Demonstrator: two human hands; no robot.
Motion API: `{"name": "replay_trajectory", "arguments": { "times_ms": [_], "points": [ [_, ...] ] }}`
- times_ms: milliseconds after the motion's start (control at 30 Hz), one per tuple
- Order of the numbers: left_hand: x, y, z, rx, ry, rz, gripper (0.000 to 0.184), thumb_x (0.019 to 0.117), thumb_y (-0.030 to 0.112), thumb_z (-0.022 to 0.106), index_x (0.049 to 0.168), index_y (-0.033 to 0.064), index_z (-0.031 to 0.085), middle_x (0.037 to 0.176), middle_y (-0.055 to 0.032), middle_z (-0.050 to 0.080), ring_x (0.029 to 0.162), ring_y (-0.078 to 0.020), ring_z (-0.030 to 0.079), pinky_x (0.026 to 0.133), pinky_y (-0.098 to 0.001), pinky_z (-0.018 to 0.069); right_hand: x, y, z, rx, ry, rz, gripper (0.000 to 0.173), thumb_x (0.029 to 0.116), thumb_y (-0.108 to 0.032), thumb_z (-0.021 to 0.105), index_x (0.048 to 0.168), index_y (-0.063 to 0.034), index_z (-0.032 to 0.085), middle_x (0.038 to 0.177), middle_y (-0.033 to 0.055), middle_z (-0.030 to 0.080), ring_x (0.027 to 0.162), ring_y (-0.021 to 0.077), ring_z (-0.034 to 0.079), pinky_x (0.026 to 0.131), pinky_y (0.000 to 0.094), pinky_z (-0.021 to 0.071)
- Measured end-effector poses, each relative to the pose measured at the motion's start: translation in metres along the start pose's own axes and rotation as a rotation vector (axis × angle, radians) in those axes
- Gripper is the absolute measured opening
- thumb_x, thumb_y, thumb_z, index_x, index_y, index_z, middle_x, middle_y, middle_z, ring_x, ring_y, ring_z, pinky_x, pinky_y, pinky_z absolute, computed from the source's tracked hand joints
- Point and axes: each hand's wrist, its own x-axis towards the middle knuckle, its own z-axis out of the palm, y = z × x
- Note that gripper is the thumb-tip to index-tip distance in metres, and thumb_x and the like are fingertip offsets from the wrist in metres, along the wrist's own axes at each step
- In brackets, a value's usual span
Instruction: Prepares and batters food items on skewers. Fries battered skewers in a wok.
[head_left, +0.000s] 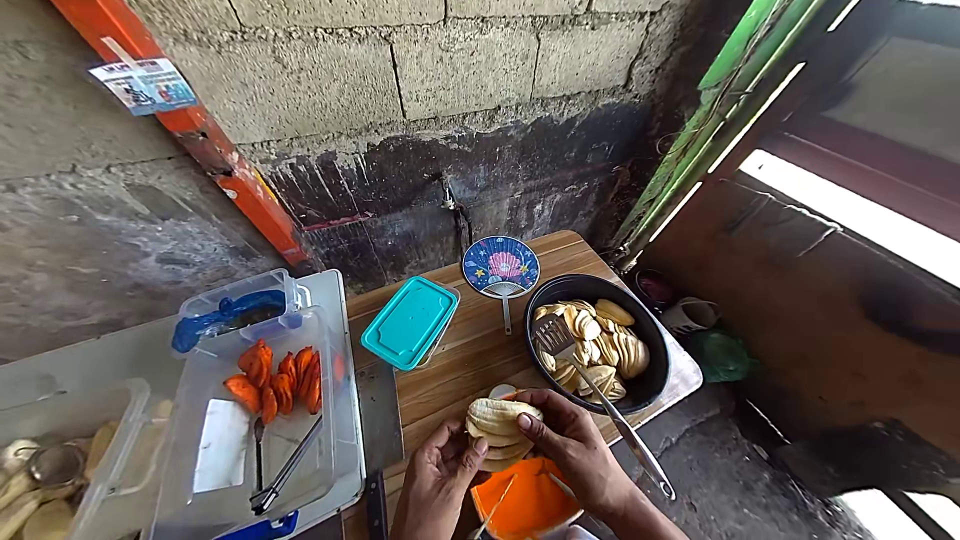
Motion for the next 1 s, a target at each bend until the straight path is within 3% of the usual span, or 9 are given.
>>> {"name": "replay_trajectory", "arguments": {
  "times_ms": [167,367,533,633,833,933,1000],
  "points": [
    [0.002,-0.009,-0.012,-0.004,-0.023,-0.02,0.02,0.096,0.007,0.07,0.113,-0.0028,0.066,0.1,-0.0128,0.076,0.088,-0.0217,0.075,0.078,-0.0354,0.0649,-0.002,0.014,0.011,-0.035,0.063,-0.059,0.029,0.1001,-0.018,0.07,0.122,0.0001,0.067,0.106,0.0144,0.075,0.087,0.0236,0.075,0.072,0.0369,0.0659],
    [0.007,-0.025,-0.017,0.001,-0.049,-0.069,0.023,0.0954,0.012,0.072,0.113,-0.0016,0.067,0.101,-0.0129,0.076,0.09,-0.0223,0.075,0.08,-0.0361,0.0648,-0.005,0.027,0.011,-0.015,0.104,0.009,0.028,0.0987,-0.017,0.071,0.12,0.0005,0.068,0.1,0.0132,0.075,0.084,0.0213,0.074,0.072,0.0352,0.065],
    [0.009,-0.027,-0.009,0.008,-0.108,-0.014,0.056,0.0828,0.004,0.084,0.131,-0.0032,0.056,0.113,-0.0138,0.075,0.1,-0.0255,0.075,0.089,-0.0396,0.0642,0.003,0.025,-0.001,-0.019,0.081,0.021,0.028,0.0983,-0.018,0.072,0.12,-0.0003,0.068,0.102,0.0134,0.075,0.085,0.0215,0.074,0.073,0.0353,0.0644],
    [0.012,-0.026,0.0,0.032,-0.055,-0.006,0.052,0.0827,-0.002,0.081,0.129,-0.0038,0.058,0.11,-0.0131,0.076,0.098,-0.0244,0.075,0.089,-0.0382,0.064,0.008,0.025,-0.008,-0.026,0.064,-0.001,0.029,0.0993,-0.02,0.071,0.121,-0.0002,0.068,0.104,0.0137,0.075,0.088,0.0223,0.074,0.075,0.036,0.065],
    [0.018,-0.03,0.01,0.043,-0.059,-0.006,0.046,0.0835,0.001,0.081,0.124,-0.0034,0.061,0.109,-0.0135,0.076,0.098,-0.0246,0.075,0.088,-0.0382,0.064,0.01,0.031,-0.021,-0.001,0.058,-0.038,0.028,0.101,-0.019,0.069,0.121,0.001,0.068,0.112,0.0155,0.074,0.093,0.0242,0.074,0.078,0.0377,0.0658],
    [0.021,-0.035,0.013,0.055,-0.047,-0.077,0.043,0.086,0.004,0.08,0.124,-0.0019,0.061,0.108,-0.0117,0.076,0.098,-0.0236,0.075,0.089,-0.0384,0.0641,0.017,0.026,-0.028,-0.041,0.044,0.072,0.028,0.0988,-0.02,0.072,0.119,-0.0018,0.068,0.107,0.0129,0.075,0.088,0.0222,0.075,0.074,0.0359,0.0652],
    [0.024,-0.046,0.012,0.099,-0.036,-0.185,0.04,0.0926,0.012,0.075,0.128,0.0,0.06,0.108,-0.0105,0.076,0.097,-0.0213,0.075,0.088,-0.0377,0.0637,0.026,0.032,-0.035,-0.102,0.018,0.188,0.028,0.0979,-0.023,0.072,0.118,-0.0041,0.068,0.1,0.0103,0.076,0.083,0.0198,0.074,0.071,0.0338,0.0634]
  ]
}}
